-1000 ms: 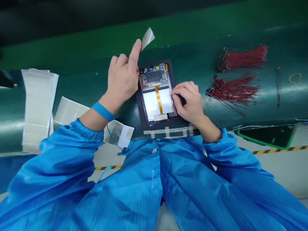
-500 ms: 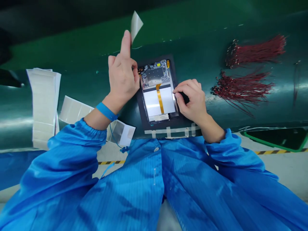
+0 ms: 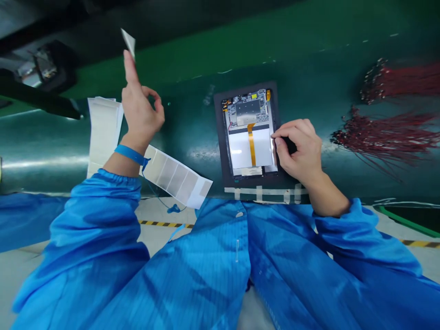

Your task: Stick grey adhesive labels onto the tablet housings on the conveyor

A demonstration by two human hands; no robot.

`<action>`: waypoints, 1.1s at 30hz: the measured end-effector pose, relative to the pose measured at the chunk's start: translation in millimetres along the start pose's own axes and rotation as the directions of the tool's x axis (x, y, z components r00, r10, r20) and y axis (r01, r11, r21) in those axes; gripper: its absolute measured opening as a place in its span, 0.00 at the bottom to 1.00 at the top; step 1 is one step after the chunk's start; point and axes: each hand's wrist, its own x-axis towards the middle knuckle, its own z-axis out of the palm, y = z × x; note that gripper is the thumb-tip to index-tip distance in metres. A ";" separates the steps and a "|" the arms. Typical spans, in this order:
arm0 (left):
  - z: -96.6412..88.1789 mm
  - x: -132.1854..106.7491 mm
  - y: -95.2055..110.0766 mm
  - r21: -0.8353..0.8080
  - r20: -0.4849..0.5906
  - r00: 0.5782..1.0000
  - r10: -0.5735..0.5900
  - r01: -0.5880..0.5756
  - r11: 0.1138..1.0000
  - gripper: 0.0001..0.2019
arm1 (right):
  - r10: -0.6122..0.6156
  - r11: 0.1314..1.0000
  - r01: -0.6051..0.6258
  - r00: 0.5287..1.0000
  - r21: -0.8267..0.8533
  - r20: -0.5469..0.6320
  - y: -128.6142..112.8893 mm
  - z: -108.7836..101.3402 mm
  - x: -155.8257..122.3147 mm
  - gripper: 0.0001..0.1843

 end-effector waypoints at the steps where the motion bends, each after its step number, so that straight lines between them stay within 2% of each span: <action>1: 2.4 0.8 3.5 0.060 0.100 0.995 -0.004 -0.002 0.998 0.57 | -0.005 1.000 0.005 1.000 -0.004 -0.002 0.1 0.2 0.0 0.09; 3: 4.8 0.7 12.3 0.172 0.258 0.965 -0.047 0.002 0.985 0.58 | -0.019 1.000 0.019 1.000 -0.020 -0.013 0.0 0.1 0.5 0.09; 5: 0.1 -3.7 20.0 0.209 0.330 0.941 -0.078 0.008 0.978 0.54 | -0.034 0.998 0.033 0.999 -0.045 -0.022 -0.7 -1.8 1.2 0.10; 6: -5.4 -8.2 22.7 0.201 0.359 0.931 -0.063 -0.011 0.979 0.51 | -0.041 0.998 0.039 0.999 -0.055 -0.024 -1.5 -4.0 1.2 0.10; 8: -21.2 -21.4 26.2 0.139 0.400 0.916 0.042 -0.106 0.985 0.48 | -0.067 0.996 0.065 0.997 -0.066 -0.031 -4.8 -11.1 -1.2 0.09; 10: -39.0 -38.6 30.1 0.050 0.374 0.915 0.153 -0.184 0.982 0.49 | -0.119 0.990 0.116 0.992 -0.076 -0.029 -11.3 -19.9 -8.1 0.06; 12: -52.9 -56.8 38.3 -0.043 0.287 0.944 0.162 -0.157 0.987 0.52 | -0.219 0.970 0.221 0.975 -0.102 0.030 -21.7 -26.1 -20.1 0.07; 13: -57.1 -65.3 45.0 -0.101 0.240 0.962 0.133 -0.112 0.989 0.52 | -0.284 0.947 0.296 0.953 -0.125 0.105 -28.1 -26.9 -27.5 0.11; 15: -60.2 -79.9 63.3 -0.259 0.208 0.976 0.071 -0.015 0.966 0.51 | -0.413 0.865 0.474 0.860 -0.168 0.300 -41.5 -21.8 -42.3 0.17; 17: -58.9 -90.6 85.8 -0.418 0.257 0.965 0.061 0.053 0.907 0.51 | -0.479 0.774 0.596 0.772 -0.214 0.418 -51.9 -8.7 -53.1 0.19; 18: -58.2 -94.4 97.0 -0.476 0.290 0.954 0.078 0.073 0.876 0.51 | -0.492 0.743 0.619 0.763 -0.253 0.420 -54.6 -0.3 -55.4 0.18; 20: -59.0 -99.1 115.7 -0.541 0.320 0.940 0.120 0.077 0.837 0.52 | -0.497 0.717 0.601 0.796 -0.353 0.346 -54.4 16.7 -51.7 0.16; 22: -64.0 -101.9 126.9 -0.551 0.302 0.941 0.150 0.043 0.833 0.53 | -0.466 0.717 0.553 0.833 -0.423 0.298 -48.2 30.8 -35.8 0.17; 26: -83.3 -117.5 128.9 -0.436 0.255 0.937 0.240 -0.110 0.893 0.51 | -0.272 0.789 0.423 0.891 -0.446 0.363 -31.1 46.8 29.3 0.23; 29: -96.3 -151.6 121.8 -0.217 0.251 0.923 0.292 -0.240 0.946 0.50 | -0.159 0.815 0.328 0.920 -0.478 0.359 -18.5 54.2 95.4 0.26; 33: -94.0 -213.4 97.0 0.008 0.262 0.929 0.259 -0.271 0.963 0.55 | -0.062 0.782 0.233 0.952 -0.579 0.300 1.7 57.1 180.0 0.26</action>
